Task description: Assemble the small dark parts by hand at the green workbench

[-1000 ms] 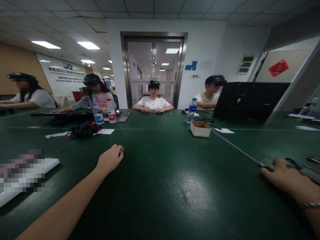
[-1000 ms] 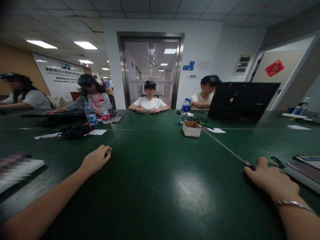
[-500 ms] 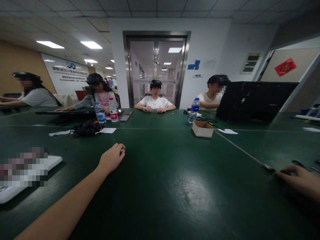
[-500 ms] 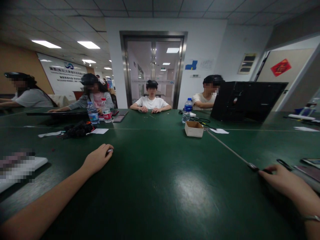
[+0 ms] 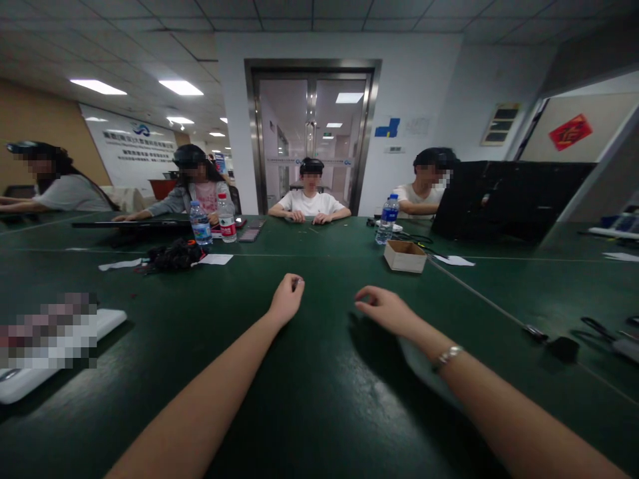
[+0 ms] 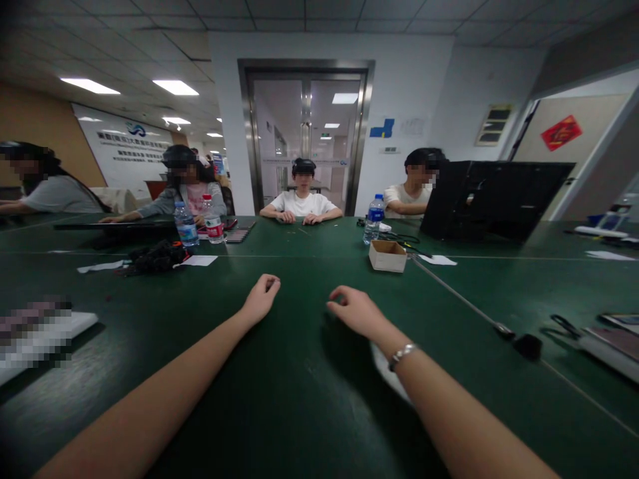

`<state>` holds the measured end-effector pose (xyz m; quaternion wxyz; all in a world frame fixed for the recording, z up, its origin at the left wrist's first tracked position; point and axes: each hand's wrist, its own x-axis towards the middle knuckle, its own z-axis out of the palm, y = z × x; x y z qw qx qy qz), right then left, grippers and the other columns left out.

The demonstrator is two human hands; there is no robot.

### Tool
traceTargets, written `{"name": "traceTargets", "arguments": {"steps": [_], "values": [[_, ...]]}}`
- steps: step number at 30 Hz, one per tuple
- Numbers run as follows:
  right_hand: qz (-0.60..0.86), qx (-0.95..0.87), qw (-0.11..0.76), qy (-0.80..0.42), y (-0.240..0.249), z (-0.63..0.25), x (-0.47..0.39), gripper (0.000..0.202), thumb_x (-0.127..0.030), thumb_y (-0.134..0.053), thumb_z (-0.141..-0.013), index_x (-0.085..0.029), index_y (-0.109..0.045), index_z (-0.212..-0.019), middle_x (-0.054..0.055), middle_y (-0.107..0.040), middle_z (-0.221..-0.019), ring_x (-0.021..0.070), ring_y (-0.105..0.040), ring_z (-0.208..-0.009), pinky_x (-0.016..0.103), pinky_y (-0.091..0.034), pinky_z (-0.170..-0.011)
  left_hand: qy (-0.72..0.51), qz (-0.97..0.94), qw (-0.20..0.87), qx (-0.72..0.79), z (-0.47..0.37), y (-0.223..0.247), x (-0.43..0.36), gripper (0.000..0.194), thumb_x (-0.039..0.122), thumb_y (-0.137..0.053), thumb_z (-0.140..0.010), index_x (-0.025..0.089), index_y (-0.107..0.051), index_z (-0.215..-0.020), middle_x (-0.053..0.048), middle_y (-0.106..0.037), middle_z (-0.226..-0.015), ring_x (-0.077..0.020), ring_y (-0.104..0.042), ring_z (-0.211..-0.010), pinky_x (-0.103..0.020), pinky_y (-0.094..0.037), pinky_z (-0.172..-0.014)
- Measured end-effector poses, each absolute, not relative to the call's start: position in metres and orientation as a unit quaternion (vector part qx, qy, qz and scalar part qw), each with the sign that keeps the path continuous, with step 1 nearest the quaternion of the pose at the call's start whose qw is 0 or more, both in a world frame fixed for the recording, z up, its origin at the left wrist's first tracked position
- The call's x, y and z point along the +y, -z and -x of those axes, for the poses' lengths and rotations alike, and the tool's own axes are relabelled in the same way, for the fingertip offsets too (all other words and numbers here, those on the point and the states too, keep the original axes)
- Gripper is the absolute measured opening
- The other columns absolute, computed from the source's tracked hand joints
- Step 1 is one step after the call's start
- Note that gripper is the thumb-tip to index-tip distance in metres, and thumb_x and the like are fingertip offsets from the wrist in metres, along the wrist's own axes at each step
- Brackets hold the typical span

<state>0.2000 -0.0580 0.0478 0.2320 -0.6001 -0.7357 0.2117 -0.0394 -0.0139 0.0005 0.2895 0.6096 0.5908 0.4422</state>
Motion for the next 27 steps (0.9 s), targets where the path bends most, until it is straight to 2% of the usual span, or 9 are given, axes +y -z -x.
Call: {"name": "traceTargets", "arguments": {"steps": [3,5,8,14,18,22,27], "values": [[0.511,-0.735,0.324,-0.307,-0.008,-0.149,-0.031,0.028,-0.035,-0.061,-0.075,-0.019,-0.059,-0.099,-0.002,-0.057,-0.072,0.0127,-0.052,-0.065,0.025,-0.041,-0.060,-0.553,-0.474,0.384,0.568,-0.011,0.007,0.003,0.021,0.031,-0.042,-0.089,0.018,-0.051,-0.101,-0.009,-0.061,-0.103,-0.0161,-0.059,-0.089,-0.028,-0.046,-0.077],[0.486,-0.714,0.398,-0.309,0.006,-0.129,-0.019,0.019,-0.026,-0.061,-0.071,-0.018,-0.055,-0.088,-0.003,-0.055,-0.072,0.0119,-0.050,-0.065,0.025,-0.041,-0.061,-0.600,-0.428,0.413,0.535,-0.028,0.012,0.009,0.017,0.030,-0.043,-0.088,0.019,-0.049,-0.100,-0.008,-0.060,-0.102,-0.0155,-0.059,-0.088,-0.027,-0.046,-0.076],[0.465,-0.696,0.445,-0.318,0.012,-0.119,-0.012,0.016,-0.023,-0.060,-0.068,-0.019,-0.052,-0.082,-0.003,-0.054,-0.072,0.0118,-0.049,-0.065,0.025,-0.042,-0.063,-0.629,-0.417,0.427,0.498,-0.033,0.018,0.011,0.014,0.032,-0.046,-0.087,0.021,-0.048,-0.097,-0.006,-0.059,-0.097,-0.0157,-0.059,-0.088,-0.027,-0.046,-0.076],[0.461,-0.694,0.469,-0.293,0.008,-0.129,-0.018,0.014,-0.028,-0.061,-0.069,-0.019,-0.054,-0.077,-0.004,-0.053,-0.067,0.0116,-0.048,-0.063,0.024,-0.041,-0.061,-0.632,-0.454,0.452,0.436,-0.025,0.013,0.002,0.015,0.029,-0.053,-0.083,0.021,-0.051,-0.096,-0.005,-0.058,-0.095,-0.0144,-0.058,-0.088,-0.026,-0.046,-0.079],[0.483,-0.685,0.462,-0.291,0.006,-0.133,-0.021,0.021,-0.034,-0.063,-0.071,-0.017,-0.059,-0.083,-0.002,-0.059,-0.071,0.0124,-0.053,-0.065,0.026,-0.043,-0.064,-0.631,-0.453,0.495,0.388,-0.016,0.007,-0.004,0.029,0.026,-0.067,-0.070,0.019,-0.052,-0.094,-0.005,-0.060,-0.095,-0.0149,-0.059,-0.089,-0.027,-0.047,-0.079],[0.489,-0.699,0.458,-0.250,0.006,-0.137,-0.018,0.021,-0.026,-0.062,-0.072,-0.016,-0.063,-0.091,0.002,-0.064,-0.082,0.0137,-0.057,-0.071,0.028,-0.045,-0.068,-0.620,-0.445,0.524,0.379,-0.004,0.006,-0.006,0.040,0.030,-0.076,-0.060,0.018,-0.052,-0.090,-0.006,-0.064,-0.094,-0.0155,-0.062,-0.086,-0.028,-0.047,-0.075],[0.508,-0.729,0.426,-0.168,0.005,-0.143,-0.015,0.019,-0.020,-0.062,-0.073,-0.017,-0.067,-0.091,0.003,-0.062,-0.082,0.0144,-0.056,-0.073,0.029,-0.045,-0.070,-0.565,-0.533,0.518,0.358,0.011,0.009,-0.008,0.035,0.027,-0.078,-0.058,0.016,-0.054,-0.082,-0.006,-0.068,-0.090,-0.0158,-0.063,-0.086,-0.034,-0.047,-0.087]]}}
